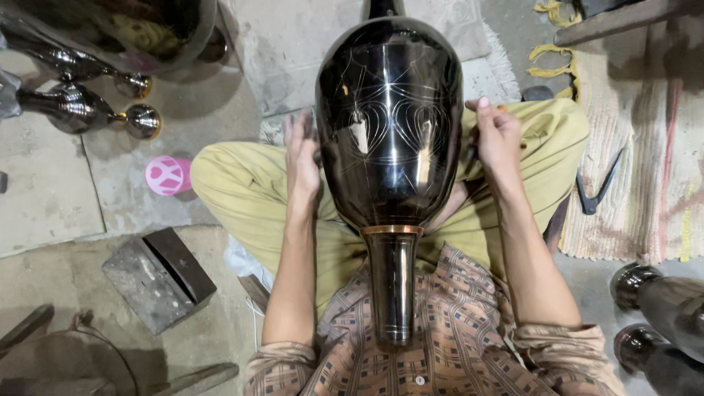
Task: The person sits cross-legged and uses a small handheld engraving tool to carve intricate line patterns into the surface of a dark metallic vase. The person holds the vase steady with one hand while guiding the tool with the other to create decorative designs.
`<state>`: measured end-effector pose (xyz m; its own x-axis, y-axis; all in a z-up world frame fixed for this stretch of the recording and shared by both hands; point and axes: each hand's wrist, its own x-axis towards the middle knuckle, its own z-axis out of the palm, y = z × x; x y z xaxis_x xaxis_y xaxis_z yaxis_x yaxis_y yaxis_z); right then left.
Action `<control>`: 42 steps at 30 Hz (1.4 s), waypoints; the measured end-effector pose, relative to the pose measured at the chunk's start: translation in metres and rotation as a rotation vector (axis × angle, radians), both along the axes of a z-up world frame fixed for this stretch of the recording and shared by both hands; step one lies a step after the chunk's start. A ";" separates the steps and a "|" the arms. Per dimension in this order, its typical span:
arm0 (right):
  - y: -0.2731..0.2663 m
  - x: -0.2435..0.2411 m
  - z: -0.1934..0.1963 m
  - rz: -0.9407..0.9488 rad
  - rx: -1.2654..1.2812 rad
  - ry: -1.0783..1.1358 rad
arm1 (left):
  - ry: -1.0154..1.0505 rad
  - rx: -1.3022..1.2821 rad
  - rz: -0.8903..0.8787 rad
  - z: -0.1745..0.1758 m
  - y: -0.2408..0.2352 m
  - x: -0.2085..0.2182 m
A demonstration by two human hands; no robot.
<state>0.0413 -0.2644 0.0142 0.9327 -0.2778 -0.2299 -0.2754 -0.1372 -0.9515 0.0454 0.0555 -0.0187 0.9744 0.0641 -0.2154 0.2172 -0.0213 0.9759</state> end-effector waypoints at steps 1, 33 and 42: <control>0.003 0.001 -0.013 0.028 -0.074 0.052 | 0.005 0.149 -0.027 0.011 -0.004 0.001; 0.015 -0.012 -0.012 -0.017 -0.010 0.189 | -0.074 -0.011 0.010 0.024 -0.012 -0.016; 0.004 -0.013 -0.012 0.081 0.216 -0.110 | 0.044 0.168 -0.030 0.009 -0.011 -0.017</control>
